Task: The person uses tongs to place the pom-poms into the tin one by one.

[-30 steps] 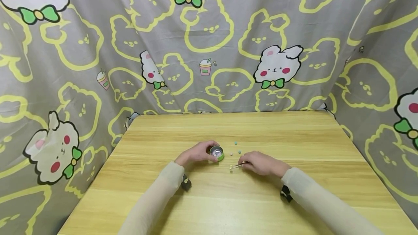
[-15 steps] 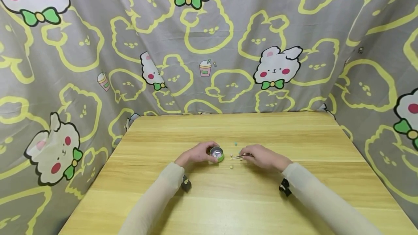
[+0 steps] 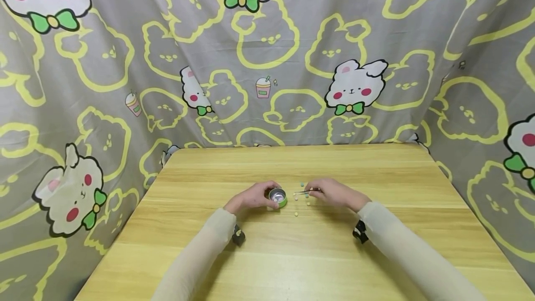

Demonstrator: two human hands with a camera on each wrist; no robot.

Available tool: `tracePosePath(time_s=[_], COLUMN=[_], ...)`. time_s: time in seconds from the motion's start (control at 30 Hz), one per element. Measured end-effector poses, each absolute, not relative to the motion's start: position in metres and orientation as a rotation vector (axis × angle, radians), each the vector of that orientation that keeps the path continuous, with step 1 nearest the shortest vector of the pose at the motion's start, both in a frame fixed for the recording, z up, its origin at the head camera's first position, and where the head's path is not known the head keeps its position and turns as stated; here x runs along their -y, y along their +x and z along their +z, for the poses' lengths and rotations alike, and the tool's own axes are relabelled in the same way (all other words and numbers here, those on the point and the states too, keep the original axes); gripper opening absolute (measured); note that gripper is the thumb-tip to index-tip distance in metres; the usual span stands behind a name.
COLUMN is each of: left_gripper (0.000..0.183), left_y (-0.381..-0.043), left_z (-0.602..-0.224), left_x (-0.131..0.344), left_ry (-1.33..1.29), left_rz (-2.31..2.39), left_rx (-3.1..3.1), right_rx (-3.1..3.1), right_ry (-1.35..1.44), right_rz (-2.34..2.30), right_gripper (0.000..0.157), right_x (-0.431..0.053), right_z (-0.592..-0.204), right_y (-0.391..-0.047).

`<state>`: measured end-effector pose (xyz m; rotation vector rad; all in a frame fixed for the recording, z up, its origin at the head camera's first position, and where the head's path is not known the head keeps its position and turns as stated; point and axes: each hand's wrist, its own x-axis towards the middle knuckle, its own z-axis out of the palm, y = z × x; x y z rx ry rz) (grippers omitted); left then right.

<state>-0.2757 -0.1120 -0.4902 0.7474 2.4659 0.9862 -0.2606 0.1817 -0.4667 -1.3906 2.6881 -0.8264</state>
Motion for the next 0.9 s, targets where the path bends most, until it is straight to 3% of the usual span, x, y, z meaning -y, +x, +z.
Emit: tracePosePath(time_s=[0.9], left_gripper=[0.049], left_y=[-0.277], left_z=[-0.491], left_x=[0.112], left_ry=[0.748], left_rz=[1.007], left_rx=[-2.461], right_rx=[-2.656], right_ry=[-1.392], right_rz=[-0.762], right_gripper=[0.017], right_x=[-0.158], right_z=[-0.461], right_y=[-0.278])
